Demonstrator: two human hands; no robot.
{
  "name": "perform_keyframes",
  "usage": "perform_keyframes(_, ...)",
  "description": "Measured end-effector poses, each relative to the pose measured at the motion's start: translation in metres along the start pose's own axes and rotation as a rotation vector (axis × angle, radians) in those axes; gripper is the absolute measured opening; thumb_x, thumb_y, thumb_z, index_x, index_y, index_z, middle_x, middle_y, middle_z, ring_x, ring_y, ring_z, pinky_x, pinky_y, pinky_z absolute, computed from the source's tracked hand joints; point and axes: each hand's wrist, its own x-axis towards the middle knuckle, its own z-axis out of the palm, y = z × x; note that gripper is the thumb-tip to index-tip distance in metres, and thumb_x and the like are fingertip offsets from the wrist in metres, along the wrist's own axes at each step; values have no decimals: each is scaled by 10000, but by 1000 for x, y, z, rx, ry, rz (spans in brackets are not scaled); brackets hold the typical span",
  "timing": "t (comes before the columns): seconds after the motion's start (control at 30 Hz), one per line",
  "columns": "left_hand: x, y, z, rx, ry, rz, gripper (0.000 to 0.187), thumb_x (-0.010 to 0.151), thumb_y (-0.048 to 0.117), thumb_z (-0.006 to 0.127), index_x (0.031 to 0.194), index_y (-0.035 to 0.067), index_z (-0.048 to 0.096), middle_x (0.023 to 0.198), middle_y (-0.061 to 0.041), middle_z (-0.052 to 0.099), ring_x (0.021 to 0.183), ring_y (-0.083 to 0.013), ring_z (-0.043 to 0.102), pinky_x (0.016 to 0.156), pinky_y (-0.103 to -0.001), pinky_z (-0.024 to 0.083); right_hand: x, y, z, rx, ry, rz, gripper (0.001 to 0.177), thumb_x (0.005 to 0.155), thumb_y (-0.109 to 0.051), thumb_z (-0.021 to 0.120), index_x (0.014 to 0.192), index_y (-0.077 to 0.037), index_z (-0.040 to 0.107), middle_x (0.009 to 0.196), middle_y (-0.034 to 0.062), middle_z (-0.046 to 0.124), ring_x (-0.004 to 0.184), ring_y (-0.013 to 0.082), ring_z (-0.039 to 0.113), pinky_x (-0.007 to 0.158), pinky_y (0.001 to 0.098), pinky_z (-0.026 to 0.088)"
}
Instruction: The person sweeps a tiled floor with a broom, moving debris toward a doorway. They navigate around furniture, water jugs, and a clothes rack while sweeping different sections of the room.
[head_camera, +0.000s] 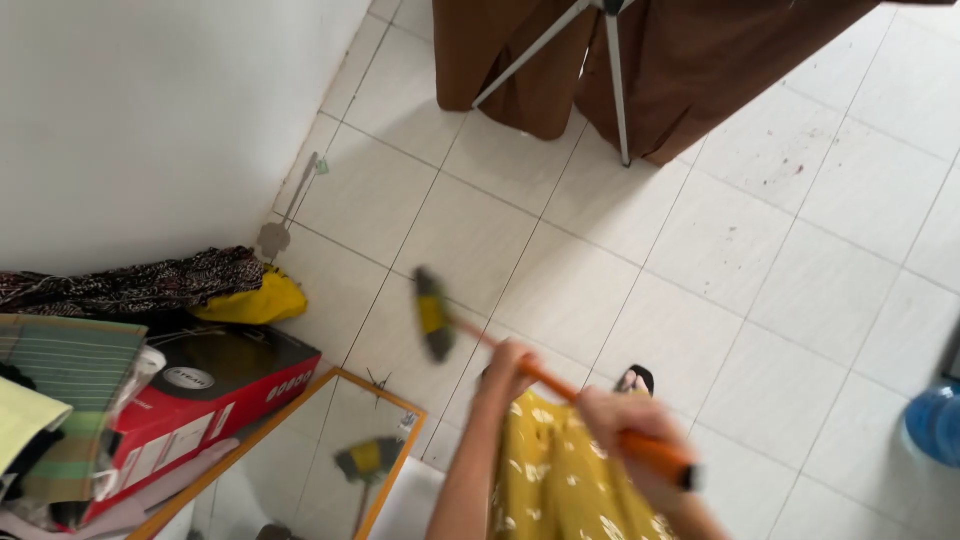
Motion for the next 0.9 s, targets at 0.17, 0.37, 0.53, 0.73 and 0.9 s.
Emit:
perform_keyframes(0.17,92,120,-60,-79,-156,-54,148,764,89,581,619,113,567,608,-48,633,611,-257,613,612,-402,491,42,-47,-7,21,312,-192,594,961,-532,532,581,-126,322,482,9,316,438,169,269,499,355,257)
perform_keyframes(0.37,60,80,-134,191,-301,-354,94,839,77,656,761,114,694,695,-65,680,678,-250,678,660,-371,551,60,-11,11,271,452,-105,528,953,-548,369,578,-180,326,480,-26,243,458,161,202,519,378,213)
perform_keyframes(0.53,-1,-77,-117,436,-107,-290,205,696,133,636,542,197,517,550,-5,585,594,-261,578,570,-442,400,67,41,60,417,289,84,361,919,-205,605,627,-105,417,623,62,453,628,227,391,657,399,338)
perform_keyframes(0.73,95,30,-95,14,-78,-96,240,666,166,502,547,158,294,494,-3,388,552,-136,329,542,-401,273,102,-6,12,172,79,-41,590,1049,-469,468,627,-66,381,571,42,338,568,227,292,614,386,285)
perform_keyframes(0.9,127,118,-185,-126,-245,-346,342,830,85,548,548,111,356,519,-5,377,575,-145,306,492,-369,311,143,-50,6,131,228,-113,437,951,-261,246,530,-146,245,418,42,268,430,185,179,466,359,237)
